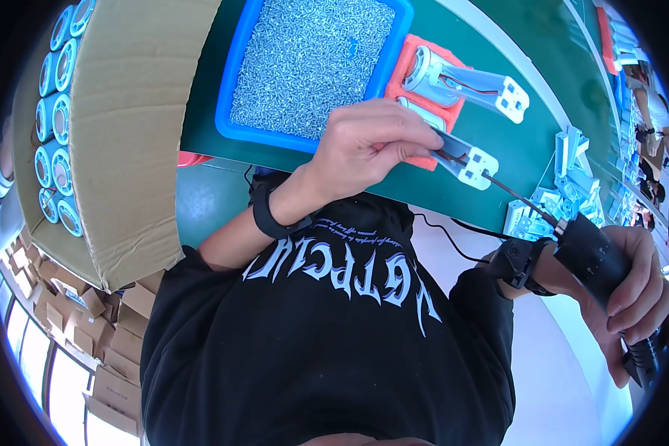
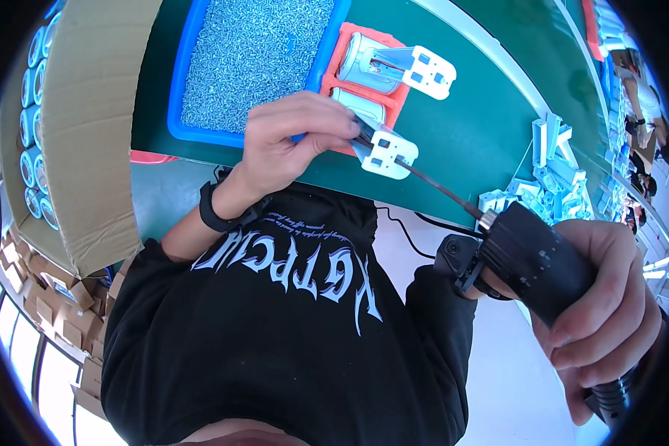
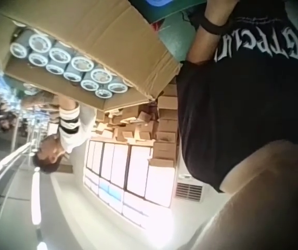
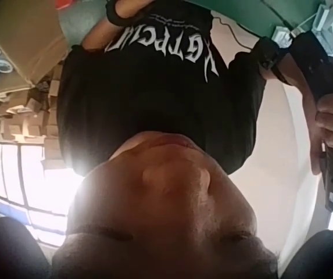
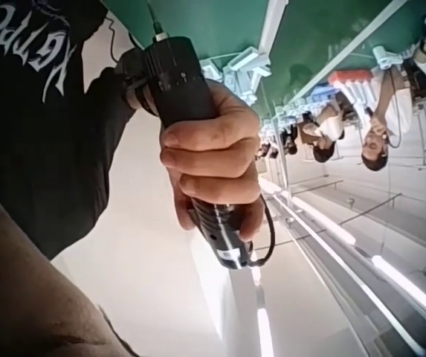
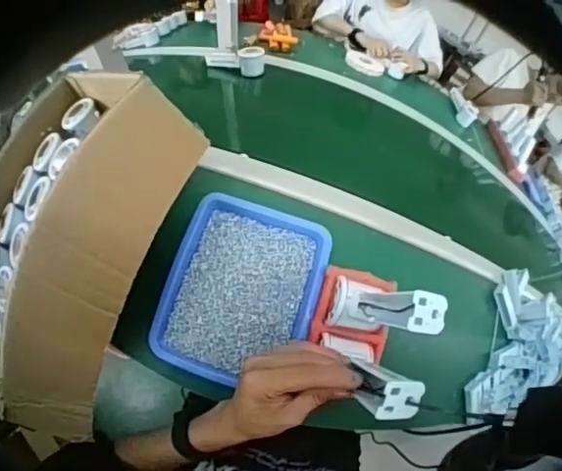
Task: The person assembles handheld fans by placing a battery into a housing, fitting it into a handle, and driving screws with a power screwdriver. They then pick up a motor, place it into another handle, and drive more screws to secure the components.
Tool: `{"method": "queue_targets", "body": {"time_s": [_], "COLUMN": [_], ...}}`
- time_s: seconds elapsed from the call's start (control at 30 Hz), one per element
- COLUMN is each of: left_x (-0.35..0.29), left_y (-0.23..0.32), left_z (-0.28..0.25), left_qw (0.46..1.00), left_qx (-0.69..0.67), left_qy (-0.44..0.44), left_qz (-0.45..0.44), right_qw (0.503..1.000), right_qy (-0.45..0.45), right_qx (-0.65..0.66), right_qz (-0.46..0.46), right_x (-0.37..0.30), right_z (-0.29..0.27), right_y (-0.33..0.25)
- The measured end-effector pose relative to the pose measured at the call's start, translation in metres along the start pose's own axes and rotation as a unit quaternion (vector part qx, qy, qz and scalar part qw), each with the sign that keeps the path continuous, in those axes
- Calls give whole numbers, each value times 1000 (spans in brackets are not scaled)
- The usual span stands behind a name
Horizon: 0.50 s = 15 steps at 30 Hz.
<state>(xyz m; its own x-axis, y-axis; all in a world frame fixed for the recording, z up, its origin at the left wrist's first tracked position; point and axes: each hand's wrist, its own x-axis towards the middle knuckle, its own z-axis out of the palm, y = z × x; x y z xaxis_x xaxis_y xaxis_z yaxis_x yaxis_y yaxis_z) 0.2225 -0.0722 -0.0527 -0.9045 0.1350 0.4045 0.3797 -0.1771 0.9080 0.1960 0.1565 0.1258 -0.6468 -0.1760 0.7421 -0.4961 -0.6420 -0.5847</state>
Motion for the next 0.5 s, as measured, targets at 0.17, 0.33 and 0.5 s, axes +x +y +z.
{"method": "queue_targets", "body": {"time_s": [0.17, 0.33, 0.5], "left_x": [9, -4, -1], "left_y": [13, 8, 5], "left_z": [-36, -53, -56], "left_qw": [940, 883, 895], "left_qx": [336, 418, 396], "left_qy": [-48, -172, -168], "left_qz": [-26, -124, -114], "right_qw": [983, 968, 982], "right_qy": [-140, -201, -169], "right_qx": [-57, -70, -53], "right_qz": [105, 129, 69], "right_x": [5, 3, -6], "right_z": [2, 3, 12], "right_y": [6, 13, 26]}}
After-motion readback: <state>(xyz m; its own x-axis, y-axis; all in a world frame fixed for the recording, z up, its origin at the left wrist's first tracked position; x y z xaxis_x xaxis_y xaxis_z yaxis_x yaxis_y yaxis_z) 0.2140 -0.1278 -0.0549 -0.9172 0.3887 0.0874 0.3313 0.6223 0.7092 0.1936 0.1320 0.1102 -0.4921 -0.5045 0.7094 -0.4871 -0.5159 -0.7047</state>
